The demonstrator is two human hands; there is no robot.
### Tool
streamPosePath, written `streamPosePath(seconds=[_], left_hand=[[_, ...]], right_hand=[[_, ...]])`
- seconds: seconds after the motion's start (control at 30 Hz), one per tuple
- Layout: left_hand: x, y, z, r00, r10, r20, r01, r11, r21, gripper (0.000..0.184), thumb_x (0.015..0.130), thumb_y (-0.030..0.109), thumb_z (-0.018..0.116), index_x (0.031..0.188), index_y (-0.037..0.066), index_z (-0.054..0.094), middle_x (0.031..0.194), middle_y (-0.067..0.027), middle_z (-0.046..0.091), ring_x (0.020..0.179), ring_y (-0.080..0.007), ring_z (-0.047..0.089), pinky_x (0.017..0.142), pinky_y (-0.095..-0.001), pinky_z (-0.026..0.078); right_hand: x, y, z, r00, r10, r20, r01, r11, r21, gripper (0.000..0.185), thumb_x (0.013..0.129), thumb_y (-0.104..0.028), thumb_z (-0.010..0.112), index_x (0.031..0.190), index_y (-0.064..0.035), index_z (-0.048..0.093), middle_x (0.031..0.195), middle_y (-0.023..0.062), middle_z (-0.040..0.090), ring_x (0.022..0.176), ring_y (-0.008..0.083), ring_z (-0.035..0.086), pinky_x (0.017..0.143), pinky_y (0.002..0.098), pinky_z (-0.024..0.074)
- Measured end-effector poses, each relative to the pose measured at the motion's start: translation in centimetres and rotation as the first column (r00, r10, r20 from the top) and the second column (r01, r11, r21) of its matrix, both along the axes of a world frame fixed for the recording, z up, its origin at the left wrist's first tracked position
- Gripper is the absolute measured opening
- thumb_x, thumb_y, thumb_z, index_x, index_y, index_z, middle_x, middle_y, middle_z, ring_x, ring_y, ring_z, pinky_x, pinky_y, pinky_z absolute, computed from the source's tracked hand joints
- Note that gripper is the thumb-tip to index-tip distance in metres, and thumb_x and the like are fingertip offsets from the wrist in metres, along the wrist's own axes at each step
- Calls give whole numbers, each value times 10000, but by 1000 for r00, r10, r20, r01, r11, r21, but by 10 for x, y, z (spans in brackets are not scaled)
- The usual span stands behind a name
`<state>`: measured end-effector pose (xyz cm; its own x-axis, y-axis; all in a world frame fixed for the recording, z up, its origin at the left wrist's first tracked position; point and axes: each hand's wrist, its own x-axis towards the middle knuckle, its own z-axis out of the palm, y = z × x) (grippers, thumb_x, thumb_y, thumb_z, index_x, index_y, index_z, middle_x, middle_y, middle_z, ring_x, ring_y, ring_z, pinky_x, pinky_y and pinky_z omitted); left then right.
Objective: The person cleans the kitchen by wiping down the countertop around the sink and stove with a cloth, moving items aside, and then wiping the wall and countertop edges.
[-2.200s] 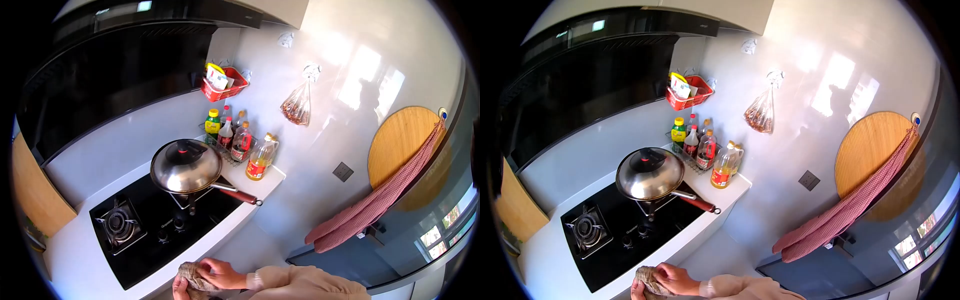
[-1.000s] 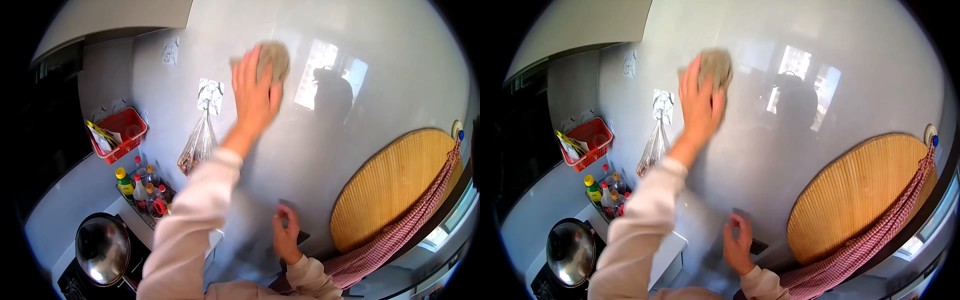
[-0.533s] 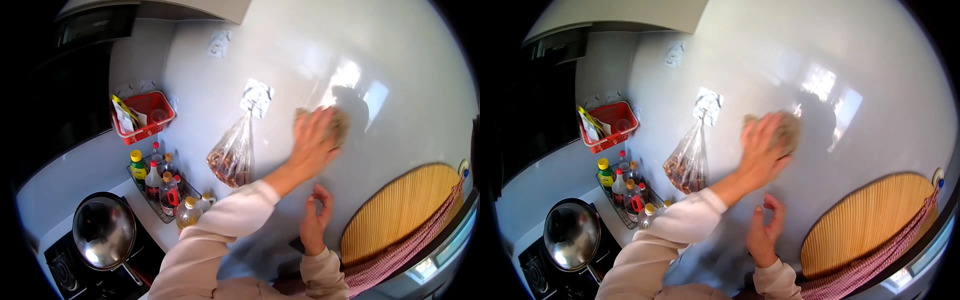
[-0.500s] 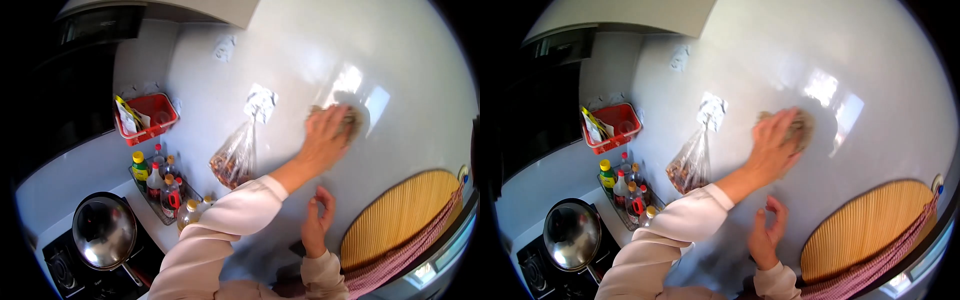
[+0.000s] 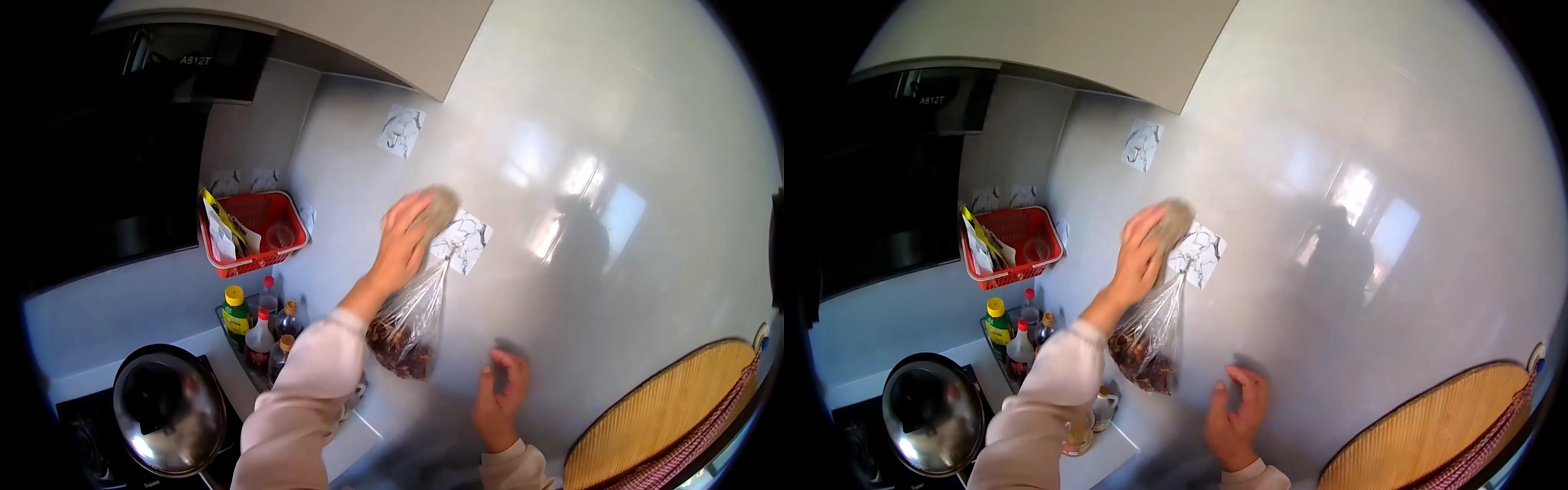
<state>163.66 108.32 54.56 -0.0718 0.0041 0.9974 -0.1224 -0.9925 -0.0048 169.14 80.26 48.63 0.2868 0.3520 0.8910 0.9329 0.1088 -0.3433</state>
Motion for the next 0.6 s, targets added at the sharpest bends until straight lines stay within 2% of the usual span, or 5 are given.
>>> streamPosePath(seconds=[0.1,0.13,0.27,0.37,0.6], left_hand=[[-4,3,-48,998,42,-42,-44,998,-45,370,756,-34,520,1115,23,591,1343,-171,452,1263,-385,373,1029,-452,282],[-3,4,-36,998,35,-47,-37,998,-45,370,756,-34,520,1115,23,591,1343,-171,452,1263,-385,373,1029,-452,282],[-9,8,102,997,73,-26,-68,986,150,385,742,-85,504,1102,21,590,1356,-129,446,1238,-346,397,981,-444,318],[-6,13,143,998,54,-26,-47,973,226,372,739,-92,493,1082,19,587,1359,-109,444,1228,-334,403,969,-440,323],[-15,35,-27,988,36,-153,-15,990,139,391,712,-68,500,1071,32,615,1361,-138,448,1261,-359,396,1022,-454,301]], right_hand=[[-2,4,1,999,-32,26,32,999,-17,241,803,-17,590,1044,-19,581,991,139,548,900,251,540,804,336,449],[-4,4,3,999,-38,21,39,999,-17,241,803,-17,590,1044,-19,581,991,139,548,900,251,540,804,336,449],[-6,16,12,1000,-2,8,2,1000,-18,246,792,-17,595,1038,-24,589,963,137,559,885,246,547,790,330,454],[-4,25,12,999,-13,36,13,1000,-14,254,782,-26,604,1035,-33,595,936,130,568,866,253,553,780,334,455],[-2,30,2,988,-69,136,67,997,23,265,749,-38,637,1012,-58,615,926,128,579,841,302,560,758,380,453]])
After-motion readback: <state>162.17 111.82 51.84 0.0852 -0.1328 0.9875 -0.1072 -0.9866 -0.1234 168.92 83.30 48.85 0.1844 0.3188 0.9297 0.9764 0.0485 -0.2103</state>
